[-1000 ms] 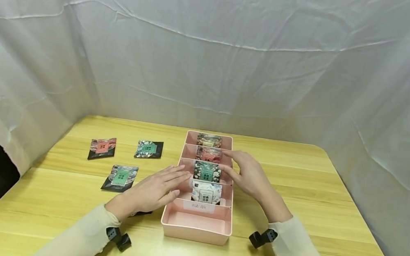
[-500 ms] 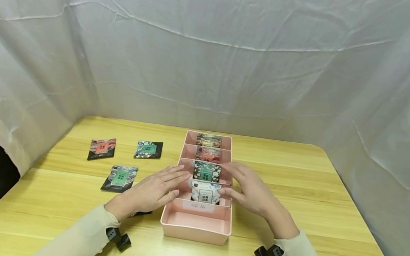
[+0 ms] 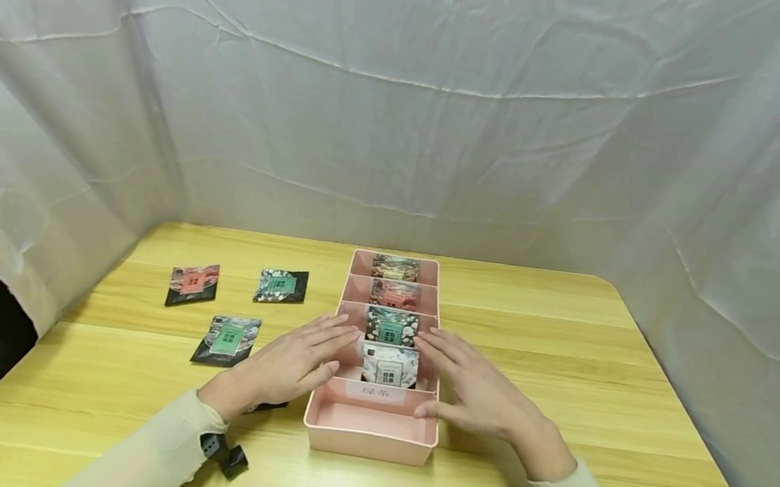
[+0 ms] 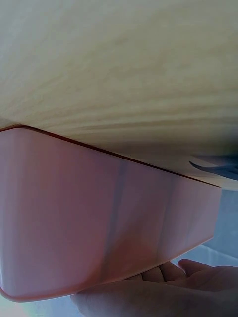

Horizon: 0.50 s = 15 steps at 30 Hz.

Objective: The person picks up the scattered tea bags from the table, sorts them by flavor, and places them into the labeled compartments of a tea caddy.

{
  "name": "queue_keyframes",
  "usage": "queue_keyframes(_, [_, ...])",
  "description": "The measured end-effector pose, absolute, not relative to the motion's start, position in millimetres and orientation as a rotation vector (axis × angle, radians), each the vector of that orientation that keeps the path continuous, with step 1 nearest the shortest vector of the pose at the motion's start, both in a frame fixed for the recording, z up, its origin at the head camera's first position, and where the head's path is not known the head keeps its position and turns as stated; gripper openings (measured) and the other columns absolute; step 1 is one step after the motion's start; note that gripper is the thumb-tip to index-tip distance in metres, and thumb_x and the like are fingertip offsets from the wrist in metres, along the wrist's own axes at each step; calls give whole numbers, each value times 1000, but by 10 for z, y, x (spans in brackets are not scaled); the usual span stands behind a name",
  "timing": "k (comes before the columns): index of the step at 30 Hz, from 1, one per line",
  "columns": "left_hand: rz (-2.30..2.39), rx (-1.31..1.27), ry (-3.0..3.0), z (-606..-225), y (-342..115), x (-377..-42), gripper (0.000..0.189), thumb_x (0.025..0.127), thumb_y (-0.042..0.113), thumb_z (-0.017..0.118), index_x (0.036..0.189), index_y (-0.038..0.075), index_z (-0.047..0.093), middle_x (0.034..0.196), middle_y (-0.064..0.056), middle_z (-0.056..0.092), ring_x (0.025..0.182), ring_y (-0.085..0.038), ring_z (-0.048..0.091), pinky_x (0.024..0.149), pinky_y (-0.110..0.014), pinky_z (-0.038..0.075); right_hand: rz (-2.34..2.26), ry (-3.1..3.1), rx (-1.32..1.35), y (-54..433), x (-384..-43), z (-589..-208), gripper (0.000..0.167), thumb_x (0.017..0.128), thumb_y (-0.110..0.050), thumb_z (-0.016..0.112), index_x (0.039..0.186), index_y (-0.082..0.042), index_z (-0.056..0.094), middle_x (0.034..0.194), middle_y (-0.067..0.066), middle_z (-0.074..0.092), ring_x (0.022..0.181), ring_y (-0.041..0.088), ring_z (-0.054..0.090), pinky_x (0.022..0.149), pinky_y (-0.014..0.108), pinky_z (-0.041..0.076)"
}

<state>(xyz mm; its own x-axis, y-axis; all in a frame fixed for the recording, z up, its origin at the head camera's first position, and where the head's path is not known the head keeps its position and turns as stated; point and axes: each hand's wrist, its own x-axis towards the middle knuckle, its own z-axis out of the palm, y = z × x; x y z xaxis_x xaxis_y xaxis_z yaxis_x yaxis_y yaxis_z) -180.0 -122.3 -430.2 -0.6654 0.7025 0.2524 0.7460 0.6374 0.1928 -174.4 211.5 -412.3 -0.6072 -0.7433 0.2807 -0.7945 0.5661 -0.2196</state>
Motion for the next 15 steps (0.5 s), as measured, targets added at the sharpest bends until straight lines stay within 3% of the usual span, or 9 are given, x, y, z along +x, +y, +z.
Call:
queue_keyframes(5, [-436,-1209,-2706,-4302,-1217,-1796,52,103,29,44,152,11,38,156,-6,36,147,-16,18,120,-33,10,495,-2654,1326,2141,-1713,-4141,88,87,-60,62,153,-10,32,156,16,32,142,35,30,108,59,32])
queue_keyframes(15, [-418,-1206,-2717,-4274,-1229,-1790,52,104,31,43,152,12,37,156,-6,34,147,-17,17,120,-34,11,542,-2749,1319,2160,-1700,-4153,87,88,-54,65,156,-14,27,161,12,22,146,31,20,110,59,30])
